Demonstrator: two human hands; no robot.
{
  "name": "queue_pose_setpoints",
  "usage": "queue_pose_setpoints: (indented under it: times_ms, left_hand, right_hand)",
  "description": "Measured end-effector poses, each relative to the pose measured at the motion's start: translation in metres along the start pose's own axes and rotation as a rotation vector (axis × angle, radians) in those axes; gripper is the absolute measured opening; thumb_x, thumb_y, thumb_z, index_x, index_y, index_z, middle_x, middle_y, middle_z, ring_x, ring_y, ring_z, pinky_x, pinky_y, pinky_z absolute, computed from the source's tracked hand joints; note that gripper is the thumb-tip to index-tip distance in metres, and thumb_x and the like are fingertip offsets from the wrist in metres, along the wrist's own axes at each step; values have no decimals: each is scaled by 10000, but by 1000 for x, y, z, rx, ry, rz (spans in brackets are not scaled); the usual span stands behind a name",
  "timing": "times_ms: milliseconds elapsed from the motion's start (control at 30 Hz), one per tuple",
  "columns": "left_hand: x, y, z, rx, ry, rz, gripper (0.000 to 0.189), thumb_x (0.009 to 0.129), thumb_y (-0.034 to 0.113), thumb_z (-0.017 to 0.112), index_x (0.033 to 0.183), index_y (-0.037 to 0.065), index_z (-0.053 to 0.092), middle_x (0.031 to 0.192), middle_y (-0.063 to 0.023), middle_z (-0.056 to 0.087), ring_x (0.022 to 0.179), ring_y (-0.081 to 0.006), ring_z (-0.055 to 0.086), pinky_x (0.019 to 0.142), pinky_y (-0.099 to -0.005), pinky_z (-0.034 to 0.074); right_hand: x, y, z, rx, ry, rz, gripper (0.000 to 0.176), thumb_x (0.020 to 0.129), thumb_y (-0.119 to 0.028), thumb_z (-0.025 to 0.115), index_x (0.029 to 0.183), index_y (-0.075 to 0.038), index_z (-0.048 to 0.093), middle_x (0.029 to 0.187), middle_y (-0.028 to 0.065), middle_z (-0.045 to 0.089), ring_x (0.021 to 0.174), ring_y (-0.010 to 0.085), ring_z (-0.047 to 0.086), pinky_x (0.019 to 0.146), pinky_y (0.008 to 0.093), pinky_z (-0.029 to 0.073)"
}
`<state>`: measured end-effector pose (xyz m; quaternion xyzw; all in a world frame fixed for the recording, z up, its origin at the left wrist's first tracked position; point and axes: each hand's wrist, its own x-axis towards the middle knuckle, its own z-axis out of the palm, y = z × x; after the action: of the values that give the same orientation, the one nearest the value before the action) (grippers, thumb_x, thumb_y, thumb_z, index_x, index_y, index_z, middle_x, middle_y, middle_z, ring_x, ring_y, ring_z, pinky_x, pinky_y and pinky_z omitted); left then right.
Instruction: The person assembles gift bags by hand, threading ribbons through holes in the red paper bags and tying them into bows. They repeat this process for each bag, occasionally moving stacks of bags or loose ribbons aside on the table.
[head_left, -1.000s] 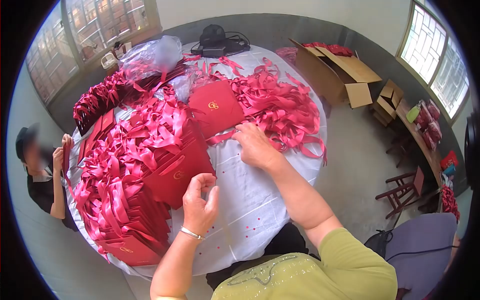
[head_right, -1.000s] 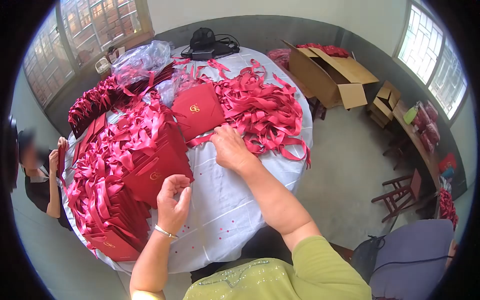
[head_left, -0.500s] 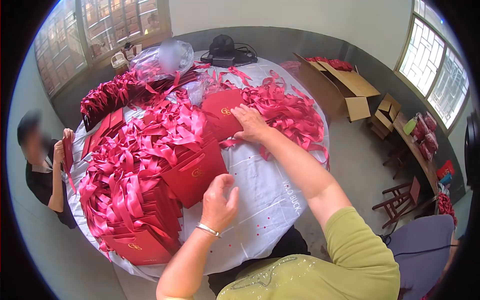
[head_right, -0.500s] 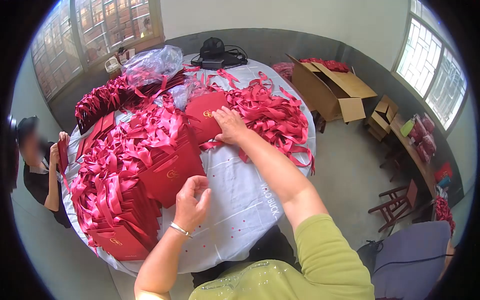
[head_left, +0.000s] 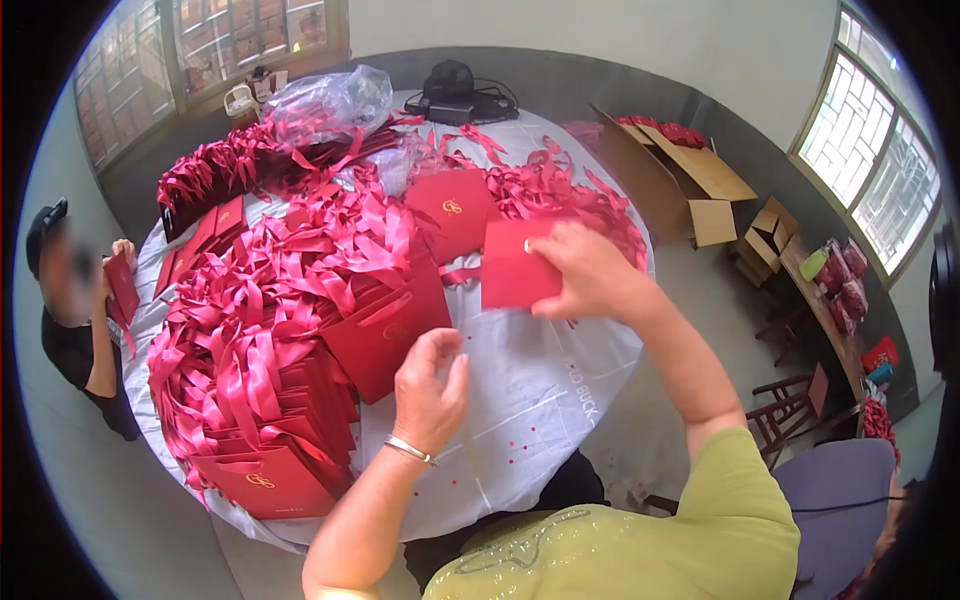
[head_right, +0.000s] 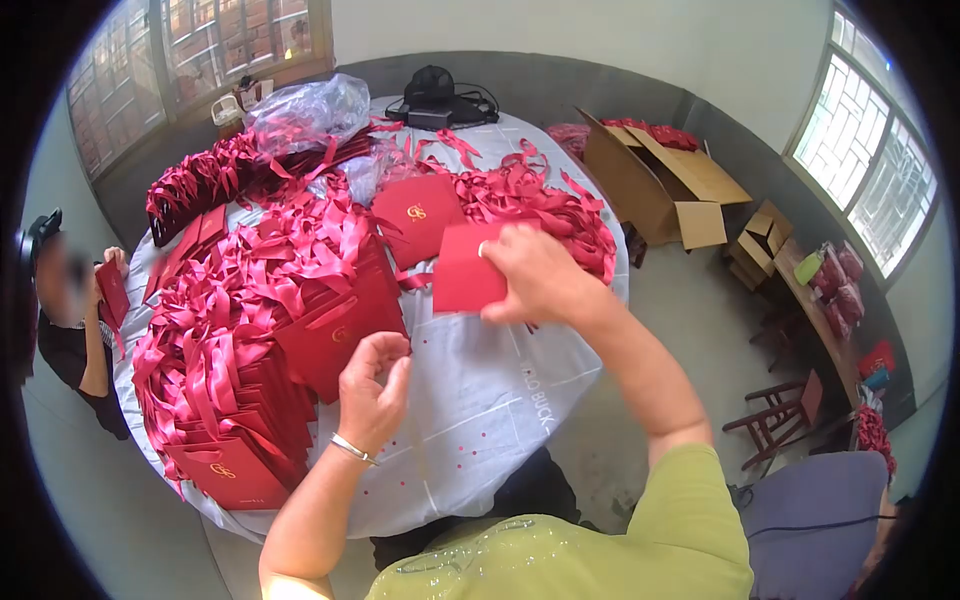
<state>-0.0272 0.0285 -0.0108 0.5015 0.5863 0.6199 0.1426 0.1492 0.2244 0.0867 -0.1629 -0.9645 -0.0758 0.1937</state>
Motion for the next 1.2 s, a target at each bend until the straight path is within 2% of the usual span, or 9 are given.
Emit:
queue_pose_setpoints:
  times_ms: [167, 267, 300, 533, 667, 833, 933, 1000, 1200]
  left_hand:
    - [2, 17, -5, 221, -32, 167, 266, 830, 64, 681, 1074, -29, 633, 1013, -189, 672, 928, -337, 664, 854, -392, 530]
    - [-6, 15, -1, 393, -246, 287, 305, 817, 116, 704, 1083, -10, 621, 1005, -191, 667, 928, -378, 644, 830, -441, 522]
    - [-8, 25, -3, 435, -442, 106, 309, 799, 110, 717, 1075, -8, 647, 1060, -193, 675, 965, -381, 644, 858, -425, 525]
    - [-9, 13, 0, 567, -483, 214, 311, 729, 75, 720, 1027, 22, 645, 1050, -160, 662, 1006, -354, 617, 916, -441, 489]
    - [-12, 13, 1, 580, -508, 205, 333, 721, 59, 722, 1042, 22, 639, 1075, -159, 649, 1048, -353, 594, 945, -447, 471]
    - [-12, 15, 5, 537, -325, 335, 335, 730, 64, 733, 1051, 26, 644, 1071, -173, 647, 1009, -354, 615, 906, -427, 497]
    - [-13, 19, 4, 301, -349, 115, 250, 836, 127, 702, 1049, 14, 638, 946, -132, 680, 909, -305, 662, 810, -386, 527]
    - [-10, 25, 3, -253, -424, -535, 264, 986, 228, 587, 1097, -9, 621, 1034, -102, 677, 892, -209, 680, 744, -323, 550]
    - [-6, 19, 6, -750, -373, -879, 253, 1017, 241, 537, 1081, -2, 570, 1042, -123, 675, 921, -208, 686, 800, -338, 574]
  right_hand:
    - [-71, -69, -15, 555, -174, -182, 772, 604, -326, 854, 1249, -15, 564, 984, 163, 554, 918, 338, 547, 822, 432, 475]
    - [-91, -101, 3, 616, -154, -228, 781, 591, -309, 862, 1221, 36, 557, 1016, 153, 539, 936, 327, 536, 853, 415, 456]
    - [-94, -105, 13, 618, -153, -222, 781, 591, -309, 862, 1221, 36, 557, 1016, 153, 539, 936, 327, 536, 853, 415, 456]
    - [-83, -82, 30, 838, -41, -133, 640, 677, -276, 859, 1206, -26, 601, 1221, 168, 571, 1083, 342, 583, 936, 419, 492]
    - [-51, -32, 57, 16, 257, 142, 366, 700, -139, 793, 1037, -55, 679, 1110, 124, 620, 1090, 314, 564, 959, 417, 458]
    - [-45, -15, 80, 36, 254, 107, 139, 733, -88, 737, 855, -62, 677, 954, 77, 633, 971, 284, 581, 852, 414, 459]
    - [-48, -53, 60, 337, 294, 134, 107, 780, -88, 732, 869, -59, 680, 791, 80, 642, 766, 279, 612, 730, 403, 475]
    - [-53, -75, 52, 437, 309, 92, 125, 797, -93, 720, 906, -54, 674, 782, 81, 668, 694, 271, 623, 617, 391, 479]
    - [-70, -111, 34, 451, 114, -161, 175, 746, -71, 726, 914, -67, 675, 735, 71, 636, 656, 238, 613, 588, 357, 499]
